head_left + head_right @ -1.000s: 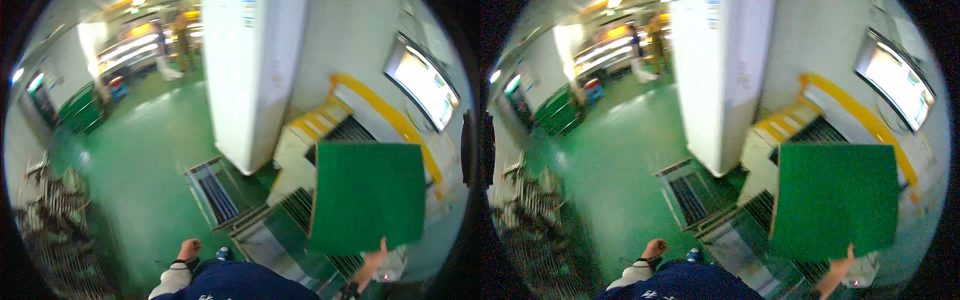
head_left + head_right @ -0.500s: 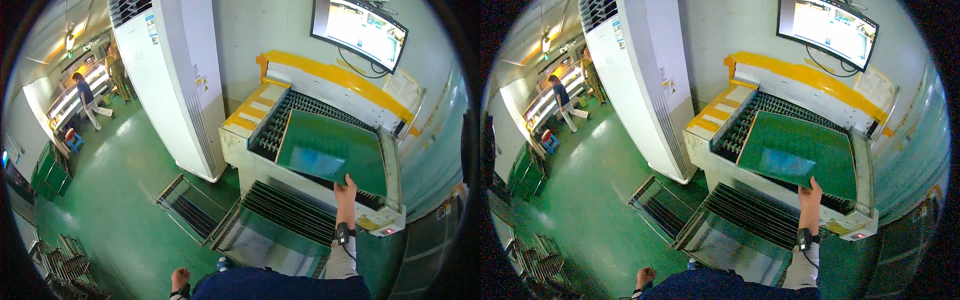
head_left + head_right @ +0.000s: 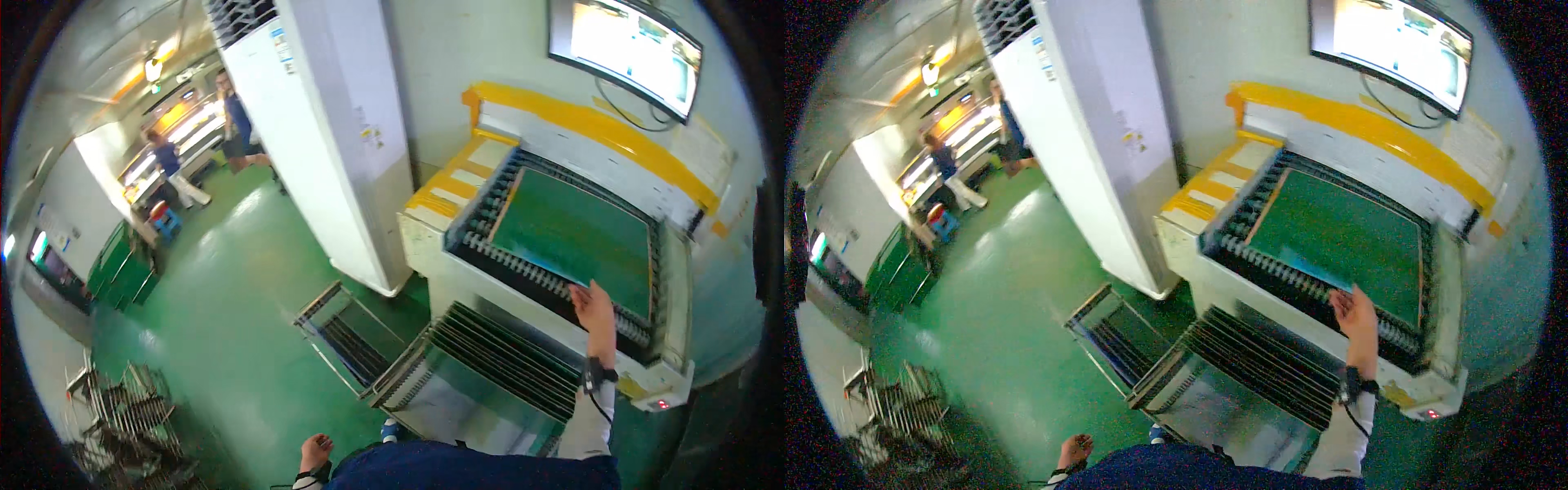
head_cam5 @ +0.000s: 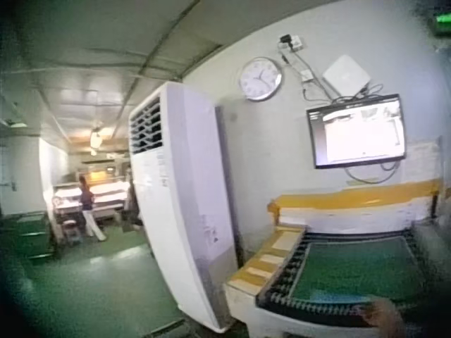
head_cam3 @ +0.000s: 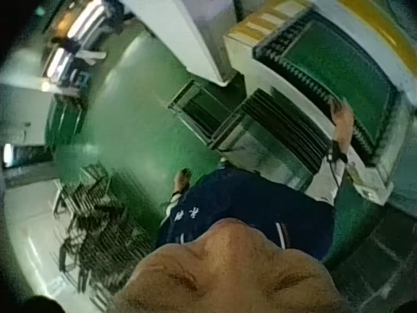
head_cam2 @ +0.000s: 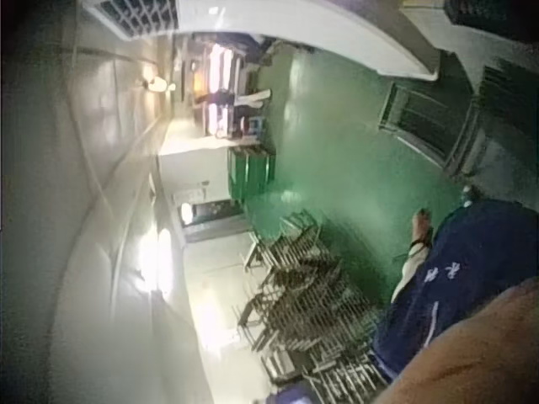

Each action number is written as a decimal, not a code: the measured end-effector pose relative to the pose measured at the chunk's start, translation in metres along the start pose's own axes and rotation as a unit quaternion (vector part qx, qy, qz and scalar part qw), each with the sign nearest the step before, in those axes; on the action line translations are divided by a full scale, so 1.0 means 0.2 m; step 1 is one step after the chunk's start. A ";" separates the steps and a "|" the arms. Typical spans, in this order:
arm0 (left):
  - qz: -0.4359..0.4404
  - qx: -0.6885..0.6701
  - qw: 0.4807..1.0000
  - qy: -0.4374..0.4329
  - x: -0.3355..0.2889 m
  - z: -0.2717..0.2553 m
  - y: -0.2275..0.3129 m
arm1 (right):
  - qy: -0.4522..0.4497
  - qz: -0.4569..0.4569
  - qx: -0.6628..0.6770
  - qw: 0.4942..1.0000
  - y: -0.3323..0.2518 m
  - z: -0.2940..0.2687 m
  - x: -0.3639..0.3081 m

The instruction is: Loading printed circuit boards into a processing or drying machine.

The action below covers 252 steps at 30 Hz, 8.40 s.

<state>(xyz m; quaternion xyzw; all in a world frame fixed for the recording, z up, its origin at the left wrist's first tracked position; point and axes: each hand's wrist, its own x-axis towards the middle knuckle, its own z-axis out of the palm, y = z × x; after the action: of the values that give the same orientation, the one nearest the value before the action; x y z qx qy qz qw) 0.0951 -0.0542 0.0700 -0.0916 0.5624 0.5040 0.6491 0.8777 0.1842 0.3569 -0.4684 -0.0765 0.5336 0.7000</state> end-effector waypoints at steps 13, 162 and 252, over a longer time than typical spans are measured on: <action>0.033 0.070 0.995 0.064 -0.16 0.39 0.00 | 0.090 -0.438 -0.650 0.614 0.01 -0.08 0.08; -0.260 0.381 0.570 -0.680 -0.72 2.77 -0.41 | 0.031 -0.284 -0.703 0.651 0.93 0.03 -1.13; 0.246 0.234 0.941 -0.001 -0.27 -0.91 -0.41 | -0.407 0.394 -0.126 0.814 2.04 1.93 -1.16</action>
<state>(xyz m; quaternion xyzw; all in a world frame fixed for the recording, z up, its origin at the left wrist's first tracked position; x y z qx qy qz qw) 0.0496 -0.2474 0.0138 0.2047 0.6685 0.5026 0.5085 0.2704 0.2123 0.3601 -0.2827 -0.2300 0.8913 0.2696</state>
